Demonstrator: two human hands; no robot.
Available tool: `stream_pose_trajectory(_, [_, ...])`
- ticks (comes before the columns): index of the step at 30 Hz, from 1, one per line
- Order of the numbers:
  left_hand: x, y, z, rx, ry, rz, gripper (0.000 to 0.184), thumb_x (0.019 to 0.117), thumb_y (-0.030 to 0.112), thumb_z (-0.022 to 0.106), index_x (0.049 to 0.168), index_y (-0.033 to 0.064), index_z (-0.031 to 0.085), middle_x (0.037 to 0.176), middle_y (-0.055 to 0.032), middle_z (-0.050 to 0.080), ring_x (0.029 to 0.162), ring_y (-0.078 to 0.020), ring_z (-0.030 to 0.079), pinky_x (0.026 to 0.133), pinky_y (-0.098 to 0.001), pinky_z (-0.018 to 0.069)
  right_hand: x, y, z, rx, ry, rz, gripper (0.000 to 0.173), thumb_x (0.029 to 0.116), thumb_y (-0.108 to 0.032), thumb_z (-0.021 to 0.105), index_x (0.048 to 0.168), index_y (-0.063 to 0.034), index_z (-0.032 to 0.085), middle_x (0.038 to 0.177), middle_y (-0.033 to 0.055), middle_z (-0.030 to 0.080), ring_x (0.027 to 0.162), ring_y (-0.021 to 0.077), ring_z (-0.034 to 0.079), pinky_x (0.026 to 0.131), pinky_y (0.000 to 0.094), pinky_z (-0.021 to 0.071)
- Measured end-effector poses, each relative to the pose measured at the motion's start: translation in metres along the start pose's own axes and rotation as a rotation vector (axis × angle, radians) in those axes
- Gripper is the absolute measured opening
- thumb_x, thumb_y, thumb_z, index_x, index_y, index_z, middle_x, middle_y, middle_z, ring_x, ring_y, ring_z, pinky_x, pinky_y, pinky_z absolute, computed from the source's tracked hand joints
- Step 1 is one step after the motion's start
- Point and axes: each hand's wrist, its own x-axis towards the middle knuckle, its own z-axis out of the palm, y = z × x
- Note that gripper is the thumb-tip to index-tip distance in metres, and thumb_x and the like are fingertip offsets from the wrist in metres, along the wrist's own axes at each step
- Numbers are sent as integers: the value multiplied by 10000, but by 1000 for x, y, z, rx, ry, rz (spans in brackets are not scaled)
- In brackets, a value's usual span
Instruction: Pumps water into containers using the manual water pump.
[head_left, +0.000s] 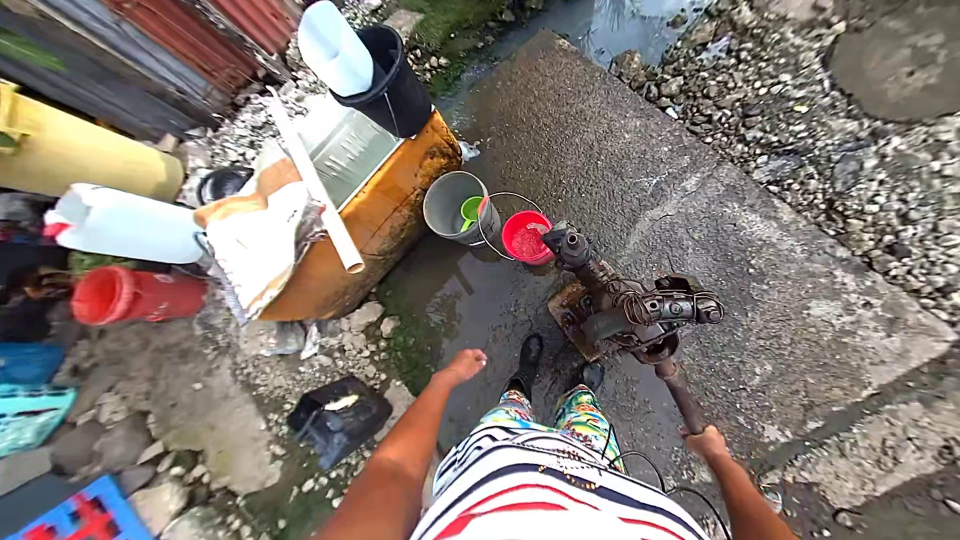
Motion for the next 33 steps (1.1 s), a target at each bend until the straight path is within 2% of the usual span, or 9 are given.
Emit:
stream_pose_trajectory(4, [13, -7, -2, -31, -21, -17, 353, 1104, 177, 465, 1387, -2, 576, 1237, -223, 652, 1049, -284, 664, 960, -427, 516, -73, 17, 15, -15, 57, 38, 366, 982, -268, 695, 1226, 5, 681, 1151, 261, 708, 1092, 411, 688, 962, 593, 522])
stream_pose_trajectory(7, [32, -9, 0, -26, -67, -28, 351, 1103, 178, 467, 1393, 9, 572, 1237, -217, 650, 1035, -274, 662, 944, -421, 518, -161, 23, -26, -172, 136, 50, 475, 963, -305, 714, 1325, -11, 626, 1193, 279, 695, 1140, 453, 669, 966, 643, 511])
stream_pose_trajectory(11, [49, 2, 0, -23, -89, -1, 355, 1101, 182, 466, 1396, 14, 570, 1235, -211, 653, 1026, -274, 664, 930, -425, 522, -280, -23, -79, -389, 264, 93, 557, 991, -385, 675, 1373, 6, 567, 1207, 289, 689, 1178, 475, 650, 971, 653, 494])
stream_pose_trajectory(14, [56, 20, -4, -44, -90, 27, 360, 1105, 192, 457, 1406, 25, 564, 1234, -203, 651, 1027, -265, 657, 932, -420, 516, -307, -52, -92, -447, 299, 100, 525, 991, -417, 673, 1285, 15, 617, 1167, 283, 700, 1154, 465, 662, 945, 640, 505])
stream_pose_trajectory(20, [54, 46, -9, -68, -60, 115, 368, 1103, 195, 467, 1409, 13, 561, 1277, -224, 638, 1075, -293, 661, 967, -440, 518, -214, -8, -61, -262, 167, 155, 386, 950, -337, 716, 1098, 20, 708, 1117, 262, 713, 1093, 416, 689, 920, 618, 528])
stream_pose_trajectory(22, [48, 48, -9, -57, -55, 99, 366, 1103, 191, 470, 1406, 7, 561, 1280, -225, 636, 1080, -289, 659, 968, -433, 517, -181, 5, -58, -273, 221, 134, 351, 921, -277, 717, 1167, -26, 710, 1159, 254, 710, 1149, 426, 667, 950, 631, 511])
stream_pose_trajectory(25, [40, 39, -7, -47, -45, 41, 366, 1104, 185, 472, 1405, -4, 556, 1279, -232, 634, 1086, -295, 659, 972, -435, 518, -134, 21, -72, -351, 278, 24, 473, 881, -227, 731, 1331, -99, 656, 1187, 272, 700, 1164, 468, 651, 957, 656, 500])
stream_pose_trajectory(30, [23, 27, -4, -20, -5, -25, 358, 1102, 178, 476, 1397, -5, 561, 1252, -229, 638, 1043, -281, 660, 957, -422, 518, -52, 35, -76, -361, 241, -148, 476, 894, -224, 722, 1346, -99, 646, 1169, 284, 704, 1156, 477, 656, 960, 654, 499])
stream_pose_trajectory(33, [9, 23, 1, -25, 29, 2, 353, 1101, 169, 476, 1389, -11, 569, 1281, -235, 634, 1080, -293, 667, 992, -429, 517, -14, 32, -61, -320, 204, -131, 456, 920, -242, 715, 1350, -106, 647, 1229, 261, 693, 1209, 446, 640, 997, 644, 487])
